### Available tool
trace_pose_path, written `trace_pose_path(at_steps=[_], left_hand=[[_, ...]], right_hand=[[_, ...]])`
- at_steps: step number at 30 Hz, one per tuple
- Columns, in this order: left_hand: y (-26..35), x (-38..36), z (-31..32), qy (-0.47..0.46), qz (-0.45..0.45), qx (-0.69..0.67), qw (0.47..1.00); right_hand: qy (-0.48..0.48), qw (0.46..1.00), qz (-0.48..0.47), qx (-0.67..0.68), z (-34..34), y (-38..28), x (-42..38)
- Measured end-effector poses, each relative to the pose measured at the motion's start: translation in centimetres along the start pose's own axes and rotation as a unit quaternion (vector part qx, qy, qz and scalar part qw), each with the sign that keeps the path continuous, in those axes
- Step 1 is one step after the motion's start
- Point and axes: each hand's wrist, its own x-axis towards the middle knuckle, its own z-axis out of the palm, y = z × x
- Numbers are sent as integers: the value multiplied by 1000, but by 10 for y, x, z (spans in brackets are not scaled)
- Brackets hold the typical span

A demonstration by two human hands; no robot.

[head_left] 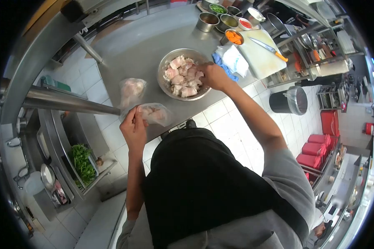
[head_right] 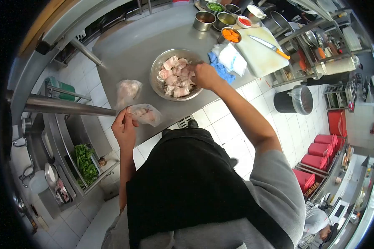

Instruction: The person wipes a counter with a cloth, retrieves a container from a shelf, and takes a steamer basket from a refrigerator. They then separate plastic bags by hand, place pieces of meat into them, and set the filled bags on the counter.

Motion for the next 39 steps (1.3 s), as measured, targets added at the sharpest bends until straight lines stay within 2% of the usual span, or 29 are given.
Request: trace_pose_path(at_steps=[2, 4, 6, 7, 9, 10, 12, 16, 18, 22, 25, 27, 31, 33, 34, 37, 39], left_hand=[[-8, 1, -2, -32, 8, -2, 999], [-10, 1, 1, -62, 14, -4, 998], [-10, 3, 13, -119, 44, 44, 991], [-8, 4, 20, -120, 42, 42, 991], [-3, 13, 36, -183, 165, 160, 956], [-4, 19, 45, -181, 166, 159, 956], [-14, 28, 63, -213, 222, 211, 928], [-35, 43, 78, -237, 240, 272, 901], [-34, 45, 79, -238, 241, 300, 892], [-40, 48, 83, -237, 250, 303, 889], [-44, 50, 85, -274, 213, 305, 887], [-42, 50, 85, -279, 205, 316, 883], [-37, 49, 87, -284, 199, 331, 878], [-45, 49, 89, -275, 190, 364, 869], [-52, 50, 90, -269, 194, 350, 876], [-52, 52, 86, -264, 204, 322, 886], [-56, 55, 84, -273, 223, 306, 884]], right_hand=[[-92, 987, -29, -126, 15, 24, 7], [-117, 976, -55, -177, 20, 21, 12], [-196, 964, 40, -174, 27, 16, 20], [-199, 963, 42, -175, 29, 17, 23], [-213, 953, 26, -213, 32, 16, 28], [-212, 953, 25, -215, 31, 15, 30], [-192, 953, 16, -232, 27, 12, 30], [-220, 945, 35, -241, 14, 2, 30], [-286, 924, 61, -247, 11, -1, 32], [-274, 930, 68, -237, 15, 1, 29], [-267, 942, 73, -190, 14, 1, 24], [-248, 936, 70, -239, 16, 3, 24], [-247, 942, 109, -198, 19, 5, 27], [-321, 928, 68, -175, 13, -3, 22], [-301, 927, 106, -198, 10, -13, 18], [-276, 919, 105, -261, 14, -19, 13], [-280, 925, 118, -229, 8, -25, 10]])
